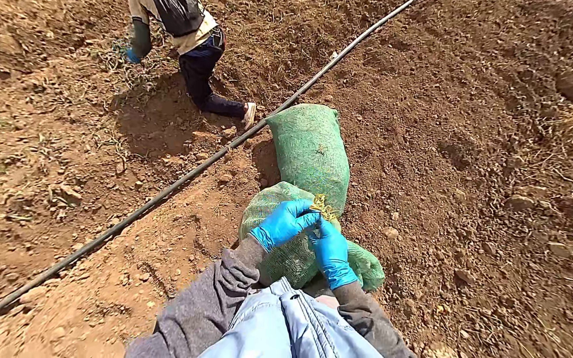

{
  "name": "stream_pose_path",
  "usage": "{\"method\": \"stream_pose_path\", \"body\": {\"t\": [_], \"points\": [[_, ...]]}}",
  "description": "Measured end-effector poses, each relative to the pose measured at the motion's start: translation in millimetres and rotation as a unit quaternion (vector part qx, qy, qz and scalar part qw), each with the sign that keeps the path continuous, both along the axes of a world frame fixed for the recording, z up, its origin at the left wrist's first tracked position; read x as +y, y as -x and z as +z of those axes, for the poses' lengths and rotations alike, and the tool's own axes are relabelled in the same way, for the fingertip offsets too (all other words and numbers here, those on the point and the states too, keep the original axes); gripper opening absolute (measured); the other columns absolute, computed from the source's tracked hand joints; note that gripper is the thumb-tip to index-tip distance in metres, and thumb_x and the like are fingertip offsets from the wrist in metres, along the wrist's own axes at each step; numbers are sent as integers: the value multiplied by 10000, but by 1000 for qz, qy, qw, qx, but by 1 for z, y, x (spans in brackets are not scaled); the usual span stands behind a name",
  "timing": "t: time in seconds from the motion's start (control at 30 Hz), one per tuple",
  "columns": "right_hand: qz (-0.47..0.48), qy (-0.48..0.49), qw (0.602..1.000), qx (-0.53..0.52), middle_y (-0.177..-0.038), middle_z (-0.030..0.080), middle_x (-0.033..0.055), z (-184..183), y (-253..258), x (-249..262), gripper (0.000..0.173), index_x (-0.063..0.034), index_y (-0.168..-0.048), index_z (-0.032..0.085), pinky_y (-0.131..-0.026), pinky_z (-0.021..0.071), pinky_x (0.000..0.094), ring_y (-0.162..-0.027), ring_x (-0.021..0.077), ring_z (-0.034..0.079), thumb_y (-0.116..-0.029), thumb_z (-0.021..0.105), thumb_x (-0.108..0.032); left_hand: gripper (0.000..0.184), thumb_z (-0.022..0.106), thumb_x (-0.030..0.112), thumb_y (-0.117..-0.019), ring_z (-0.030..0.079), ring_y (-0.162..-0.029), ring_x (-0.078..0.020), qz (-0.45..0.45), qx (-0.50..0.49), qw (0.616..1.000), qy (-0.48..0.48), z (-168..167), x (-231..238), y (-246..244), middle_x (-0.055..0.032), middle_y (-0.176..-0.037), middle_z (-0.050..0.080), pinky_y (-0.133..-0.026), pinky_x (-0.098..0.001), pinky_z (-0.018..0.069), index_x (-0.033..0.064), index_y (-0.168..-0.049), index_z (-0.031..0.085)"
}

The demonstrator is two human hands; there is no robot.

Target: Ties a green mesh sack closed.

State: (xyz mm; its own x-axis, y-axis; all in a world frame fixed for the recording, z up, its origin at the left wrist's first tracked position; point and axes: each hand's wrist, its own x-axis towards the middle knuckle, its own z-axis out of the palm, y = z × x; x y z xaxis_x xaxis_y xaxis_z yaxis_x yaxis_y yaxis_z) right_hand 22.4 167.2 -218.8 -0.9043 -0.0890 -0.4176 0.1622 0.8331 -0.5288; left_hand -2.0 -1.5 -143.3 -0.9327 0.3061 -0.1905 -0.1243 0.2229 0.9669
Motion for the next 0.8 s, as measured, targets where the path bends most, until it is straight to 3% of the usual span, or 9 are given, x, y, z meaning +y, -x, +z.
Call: {"method": "stream_pose_path", "body": {"t": [0.17, 0.23, 0.33, 0.4, 0.47, 0.6, 0.63, 0.73, 0.8], "points": [[25, 7, 999, 20, -1175, 714, 35, -21, 11, -11, 227, -239, -1126, 781, -856, 576, 516, -1018, 230, 704, -920, 744, -326, 208, 525, 34, -1005, 705, -907, -195, 53, -34, 990, -127, -6, -11, -10, -120, -1075, 713, -839, -358, 601, 19, -1179, 638], [15, 34, 999, 16, -1216, 691, 59, -23, 13, -5, 258, -179, -1119, 771, -901, 570, 519, -1072, 240, 683, -902, 776, -317, 366, 498, -7, -992, 702, -975, -217, 90, -47, 985, -142, -13, -20, -14, -134, -1205, 690, -877, -367, 597, 34, -1346, 578], [-5, 93, 996, 5, -1305, 665, 84, -31, 14, 8, 328, -138, -1176, 757, -1003, 531, 510, -1184, 247, 642, -890, 792, -295, 506, 529, 26, -984, 690, -1053, -155, 88, -39, 993, 68, -34, -33, -16, -61, -1335, 662, -942, -375, 575, 103, -1484, 527], [-6, 122, 992, 4, -1322, 651, 87, -33, 14, 13, 310, -134, -1161, 761, -1010, 531, 485, -1201, 237, 630, -882, 801, -264, 414, 563, 49, -985, 670, -1111, -160, 63, -41, 983, 169, -48, -35, -16, -28, -1339, 660, -996, -436, 550, 161, -1373, 652], [-9, 146, 989, 14, -1303, 645, 80, -34, 13, 17, 239, -146, -1089, 768, -974, 550, 451, -1171, 213, 631, -868, 806, -228, 320, 611, 47, -974, 662, -1164, -139, 37, -45, 980, 190, -59, -29, -16, -9, -1283, 699, -1038, -419, 538, 176, -1241, 731], [-19, 194, 980, 30, -1383, 605, 75, -39, 12, 27, 251, -147, -1080, 781, -988, 562, 406, -1232, 177, 608, -835, 829, -179, 415, 659, 6, -925, 527, -1367, -203, -34, 63, 959, 274, -87, -12, -19, 9, -1418, 631, -1162, -460, 414, 208, -1281, 725], [-21, 208, 978, 24, -1359, 627, 53, -39, 13, 29, 254, -143, -1081, 776, -977, 570, 379, -1198, 151, 626, -833, 827, -154, 411, 658, 22, -934, 536, -1354, -217, -53, 80, 952, 291, -91, -9, -17, 8, -1424, 628, -1147, -471, 420, 219, -1289, 724], [-27, 242, 970, 10, -1099, 723, 36, -39, 14, 36, 285, -99, -1102, 736, -811, 597, 363, -876, 137, 687, -824, 773, -42, 243, 655, 216, -1001, 593, -1270, -200, -122, 60, 942, 306, -93, -8, -9, 12, -1335, 678, -1112, -461, 445, 230, -1223, 753], [-3, 242, 969, 42, -1042, 722, 42, -42, 11, 40, 254, -82, -1083, 727, -781, 589, 360, -838, 140, 675, -838, 722, -15, 233, 677, 384, -987, 619, -1204, -182, -161, 38, 936, 312, -90, -10, -2, 15, -1239, 709, -1071, -458, 460, 225, -1126, 776]]}}
